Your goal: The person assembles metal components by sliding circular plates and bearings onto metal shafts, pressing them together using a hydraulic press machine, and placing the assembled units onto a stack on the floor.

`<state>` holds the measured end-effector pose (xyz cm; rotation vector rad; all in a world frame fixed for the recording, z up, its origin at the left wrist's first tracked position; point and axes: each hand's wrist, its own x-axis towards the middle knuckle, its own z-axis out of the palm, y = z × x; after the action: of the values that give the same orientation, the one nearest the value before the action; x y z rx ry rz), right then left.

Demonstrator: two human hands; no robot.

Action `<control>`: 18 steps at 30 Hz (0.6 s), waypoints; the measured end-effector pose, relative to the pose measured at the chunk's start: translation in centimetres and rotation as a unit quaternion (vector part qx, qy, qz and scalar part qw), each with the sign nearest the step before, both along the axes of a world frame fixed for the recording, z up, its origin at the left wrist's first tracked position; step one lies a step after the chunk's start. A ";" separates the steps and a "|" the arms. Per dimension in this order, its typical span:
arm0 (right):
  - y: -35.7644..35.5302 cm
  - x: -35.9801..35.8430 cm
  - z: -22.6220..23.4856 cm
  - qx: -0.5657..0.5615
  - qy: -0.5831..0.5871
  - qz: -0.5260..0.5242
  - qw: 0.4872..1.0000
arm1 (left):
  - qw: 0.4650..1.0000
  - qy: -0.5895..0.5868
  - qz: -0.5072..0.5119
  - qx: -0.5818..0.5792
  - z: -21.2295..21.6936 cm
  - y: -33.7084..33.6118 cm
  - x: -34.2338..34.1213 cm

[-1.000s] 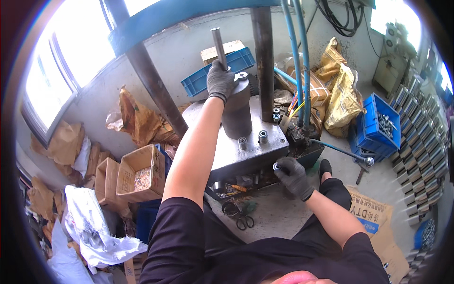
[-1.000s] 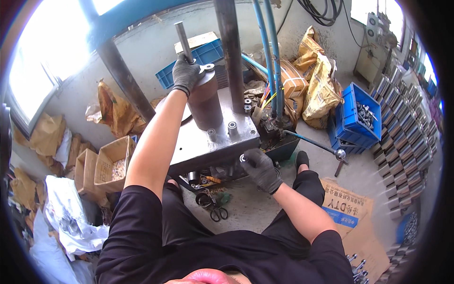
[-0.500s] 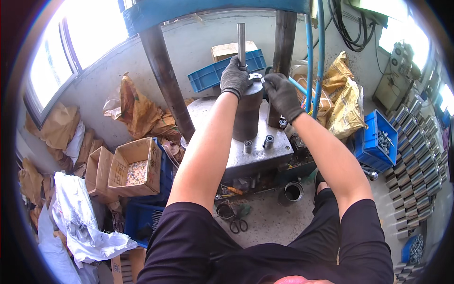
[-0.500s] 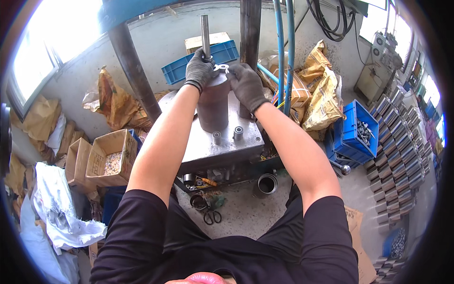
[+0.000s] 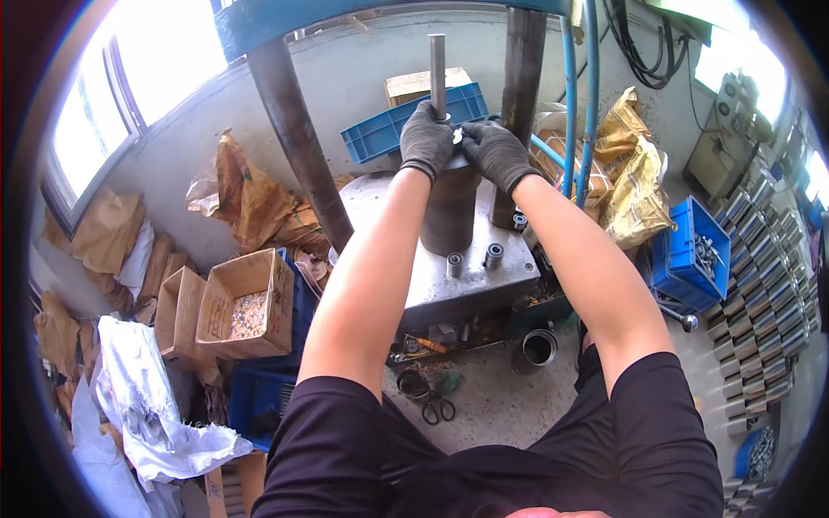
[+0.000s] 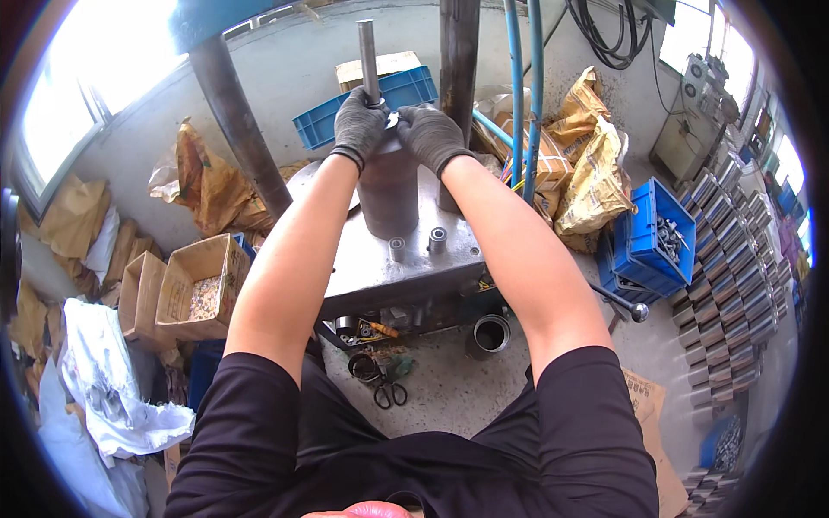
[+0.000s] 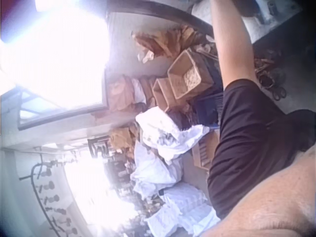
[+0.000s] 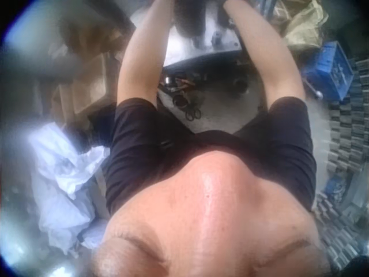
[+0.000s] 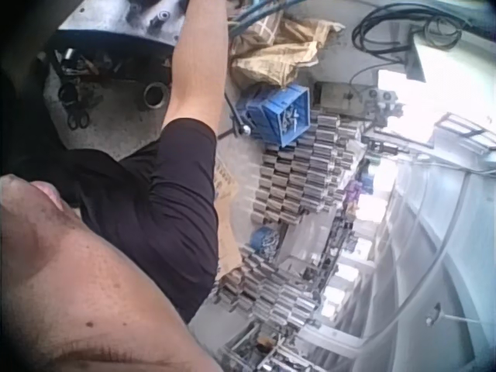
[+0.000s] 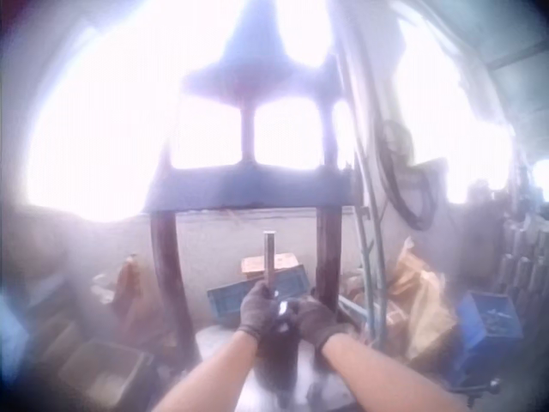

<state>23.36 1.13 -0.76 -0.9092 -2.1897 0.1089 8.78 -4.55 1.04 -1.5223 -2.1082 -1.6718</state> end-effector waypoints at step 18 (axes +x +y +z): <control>-1.6 0.8 0.3 -0.024 0.053 0.009 0.998 | 0.783 -0.396 -0.167 0.449 -0.6 0.3 0.7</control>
<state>24.13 -0.43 -0.49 -0.8901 -2.1059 0.2132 9.45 -4.21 0.41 -0.9318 -0.7452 -3.1635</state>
